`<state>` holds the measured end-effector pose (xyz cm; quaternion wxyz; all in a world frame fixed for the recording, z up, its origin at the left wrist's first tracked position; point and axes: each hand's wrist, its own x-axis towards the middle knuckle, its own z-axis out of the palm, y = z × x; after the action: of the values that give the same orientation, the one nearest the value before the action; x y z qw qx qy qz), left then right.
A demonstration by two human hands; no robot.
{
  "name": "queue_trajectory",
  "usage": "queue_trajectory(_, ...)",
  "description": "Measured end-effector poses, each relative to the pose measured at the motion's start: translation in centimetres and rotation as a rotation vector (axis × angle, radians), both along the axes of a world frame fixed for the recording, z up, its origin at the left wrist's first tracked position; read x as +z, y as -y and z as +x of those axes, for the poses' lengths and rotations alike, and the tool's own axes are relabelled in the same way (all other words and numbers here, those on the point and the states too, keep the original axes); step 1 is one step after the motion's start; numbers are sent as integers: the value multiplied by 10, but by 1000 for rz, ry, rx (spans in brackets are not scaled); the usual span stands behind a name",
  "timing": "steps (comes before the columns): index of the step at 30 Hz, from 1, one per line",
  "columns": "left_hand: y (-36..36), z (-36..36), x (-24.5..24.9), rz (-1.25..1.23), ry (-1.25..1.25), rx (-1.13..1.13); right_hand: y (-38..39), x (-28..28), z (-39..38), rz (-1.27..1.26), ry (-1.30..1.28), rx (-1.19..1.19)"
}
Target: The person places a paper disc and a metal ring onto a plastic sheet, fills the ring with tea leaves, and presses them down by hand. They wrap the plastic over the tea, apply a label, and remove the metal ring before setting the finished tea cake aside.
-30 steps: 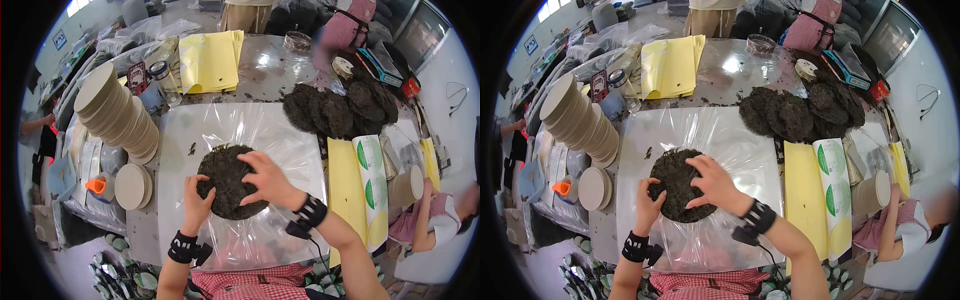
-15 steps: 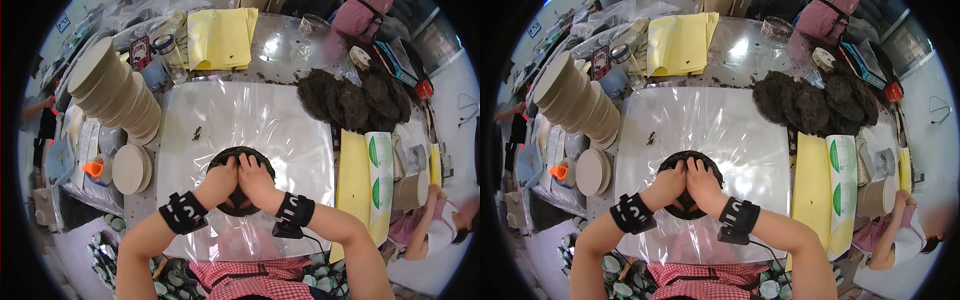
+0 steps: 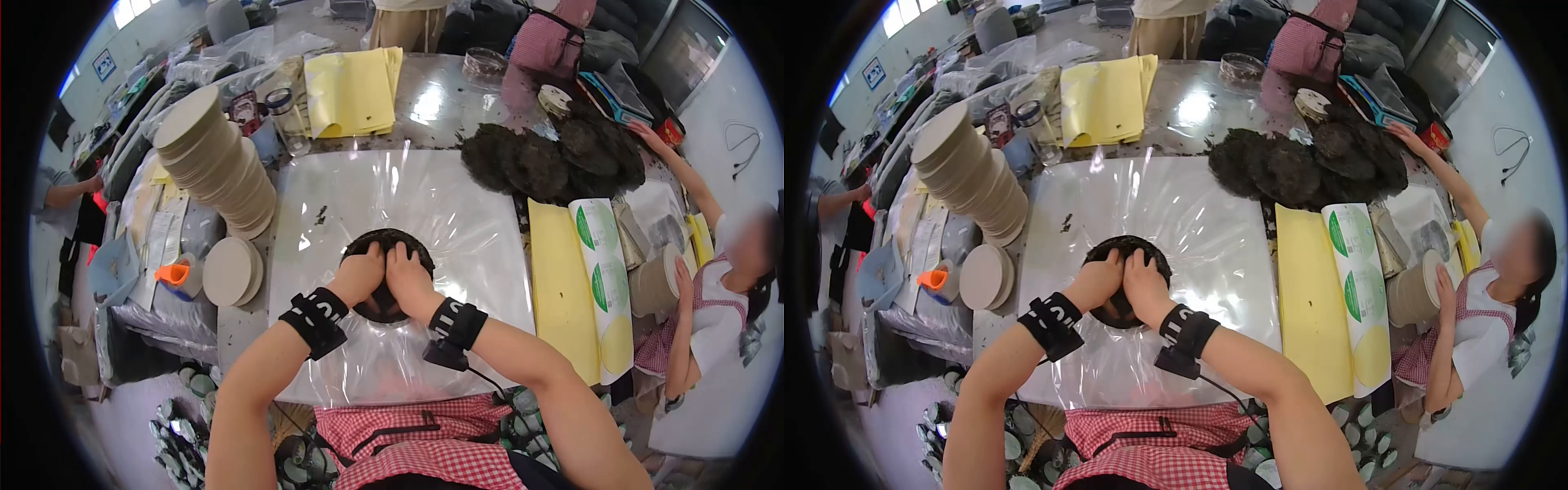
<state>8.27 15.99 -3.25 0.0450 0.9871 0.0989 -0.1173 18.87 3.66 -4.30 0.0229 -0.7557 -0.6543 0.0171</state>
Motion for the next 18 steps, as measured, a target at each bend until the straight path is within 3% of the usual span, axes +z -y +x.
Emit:
queue_trajectory(3,-8,-10,-10,5,139,-24,5,0,4,-19,0,119)
queue_trajectory(5,2,-18,2,31,82,-72,15,-26,-3,247,88,82)
queue_trajectory(6,-27,-19,-25,-167,210,-231,15,14,-5,30,36,71)
queue_trajectory(7,-22,-26,16,-268,347,-148,21,44,-9,15,-123,19)
queue_trajectory(9,2,-26,76,-224,651,248,25,62,-4,97,-142,11)
queue_trajectory(12,-35,-29,0,-140,690,231,11,53,2,177,-226,229)
queue_trajectory(15,-40,-27,11,-143,617,214,13,42,20,282,-77,513)
queue_trajectory(16,-49,-34,16,-258,687,320,10,44,22,41,-83,525)
queue_trajectory(18,-78,-36,27,-479,839,486,9,59,15,150,-154,513)
